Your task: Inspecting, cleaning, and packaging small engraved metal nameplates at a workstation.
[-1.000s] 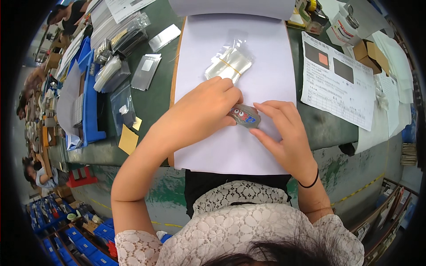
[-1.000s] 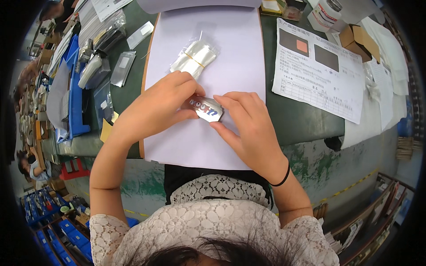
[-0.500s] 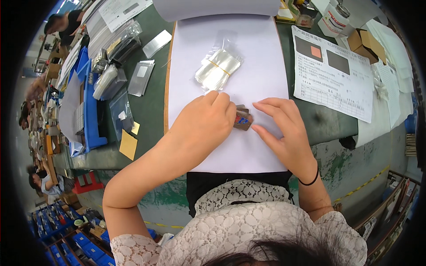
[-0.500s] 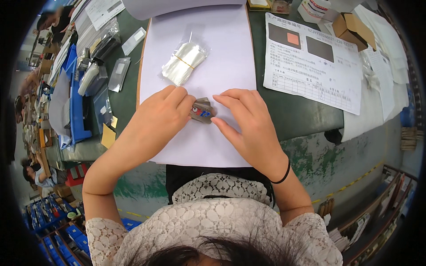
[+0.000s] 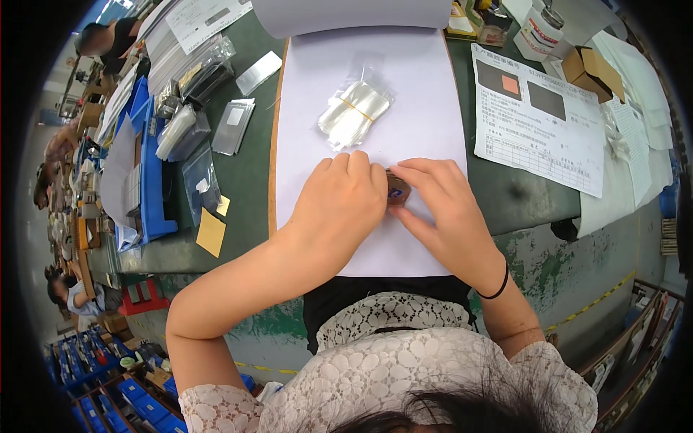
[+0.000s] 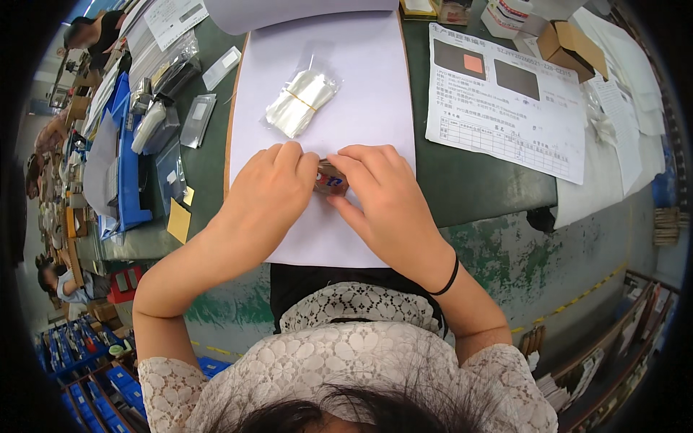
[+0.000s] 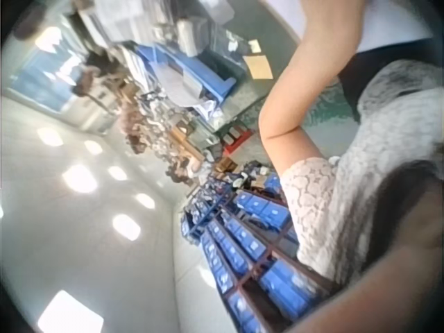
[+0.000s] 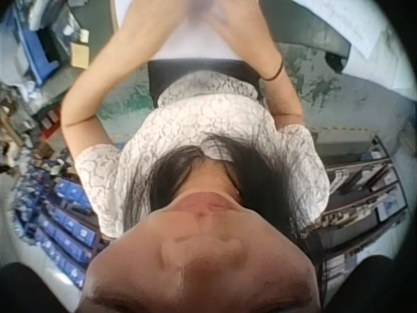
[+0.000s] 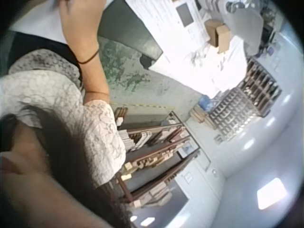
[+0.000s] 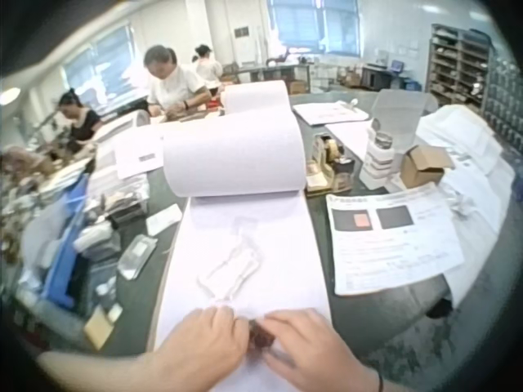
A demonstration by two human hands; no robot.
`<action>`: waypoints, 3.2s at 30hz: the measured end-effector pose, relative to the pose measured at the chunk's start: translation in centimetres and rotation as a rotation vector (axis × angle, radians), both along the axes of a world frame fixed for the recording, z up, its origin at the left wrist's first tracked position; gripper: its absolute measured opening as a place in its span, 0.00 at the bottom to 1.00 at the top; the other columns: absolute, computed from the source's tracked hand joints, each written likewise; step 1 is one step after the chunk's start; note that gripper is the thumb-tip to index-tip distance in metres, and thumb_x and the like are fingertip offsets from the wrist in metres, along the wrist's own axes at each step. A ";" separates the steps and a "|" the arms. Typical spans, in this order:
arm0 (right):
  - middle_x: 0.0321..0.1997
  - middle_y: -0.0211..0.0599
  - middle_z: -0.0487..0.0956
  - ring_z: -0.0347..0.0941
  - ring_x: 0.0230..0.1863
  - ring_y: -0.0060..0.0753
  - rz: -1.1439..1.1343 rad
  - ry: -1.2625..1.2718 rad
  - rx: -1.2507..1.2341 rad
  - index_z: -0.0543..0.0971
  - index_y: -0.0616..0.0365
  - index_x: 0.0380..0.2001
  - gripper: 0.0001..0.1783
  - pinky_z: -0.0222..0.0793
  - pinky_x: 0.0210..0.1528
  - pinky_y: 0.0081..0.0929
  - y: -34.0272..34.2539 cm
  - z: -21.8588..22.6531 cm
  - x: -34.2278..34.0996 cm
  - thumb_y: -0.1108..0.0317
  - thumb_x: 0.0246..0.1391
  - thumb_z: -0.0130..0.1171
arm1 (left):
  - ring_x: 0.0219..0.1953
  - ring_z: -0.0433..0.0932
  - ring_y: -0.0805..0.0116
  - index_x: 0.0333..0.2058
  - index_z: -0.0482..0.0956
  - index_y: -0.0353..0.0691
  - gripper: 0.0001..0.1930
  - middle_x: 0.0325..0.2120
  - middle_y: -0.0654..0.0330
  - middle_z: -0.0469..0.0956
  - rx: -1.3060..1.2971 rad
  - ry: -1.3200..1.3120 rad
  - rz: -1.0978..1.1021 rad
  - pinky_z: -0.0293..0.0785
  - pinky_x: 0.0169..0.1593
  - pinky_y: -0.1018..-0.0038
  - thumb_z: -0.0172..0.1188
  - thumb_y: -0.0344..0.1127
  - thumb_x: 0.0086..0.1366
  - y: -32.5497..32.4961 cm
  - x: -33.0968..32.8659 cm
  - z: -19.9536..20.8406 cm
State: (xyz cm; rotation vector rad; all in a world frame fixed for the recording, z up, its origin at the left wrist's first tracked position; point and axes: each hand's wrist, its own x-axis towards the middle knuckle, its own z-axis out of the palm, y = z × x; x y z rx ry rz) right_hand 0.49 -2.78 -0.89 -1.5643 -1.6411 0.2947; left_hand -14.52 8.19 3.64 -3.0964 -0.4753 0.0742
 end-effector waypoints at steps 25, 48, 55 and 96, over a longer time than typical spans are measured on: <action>0.55 0.40 0.74 0.71 0.50 0.32 0.052 0.657 -0.086 0.70 0.59 0.59 0.32 0.68 0.48 0.27 -0.9 1.0 1.3 0.73 0.49 0.66 | 0.42 0.82 0.63 0.53 0.72 0.29 0.22 0.38 0.55 0.80 -1.576 -0.351 0.445 0.78 0.45 0.71 0.62 0.32 0.62 2.1 -2.0 1.5; 0.60 0.44 0.68 0.64 0.58 0.42 0.414 0.236 -0.160 0.55 0.60 0.68 0.55 0.68 0.55 0.33 0.0 4.4 -3.1 0.74 0.35 0.73 | 0.52 0.76 0.50 0.59 0.62 0.27 0.27 0.47 0.40 0.75 -2.447 -0.690 0.090 0.73 0.55 0.59 0.53 0.42 0.70 -2.6 -6.7 -5.6; 0.62 0.46 0.67 0.63 0.60 0.43 0.363 0.197 -0.124 0.58 0.61 0.67 0.53 0.62 0.60 0.35 -0.3 3.7 -3.8 0.72 0.36 0.74 | 0.47 0.79 0.53 0.57 0.64 0.27 0.25 0.44 0.43 0.77 -2.379 -0.670 0.142 0.76 0.51 0.61 0.54 0.41 0.69 -2.1 -6.7 -5.9; 0.30 0.37 0.75 0.70 0.32 0.40 0.027 -0.156 0.047 0.77 0.61 0.42 0.18 0.68 0.36 0.34 0.2 1.6 2.8 0.77 0.45 0.65 | 0.32 0.73 0.60 0.30 0.76 0.35 0.07 0.26 0.58 0.72 -0.428 -0.714 0.324 0.71 0.35 0.70 0.65 0.29 0.56 3.6 -2.7 -2.2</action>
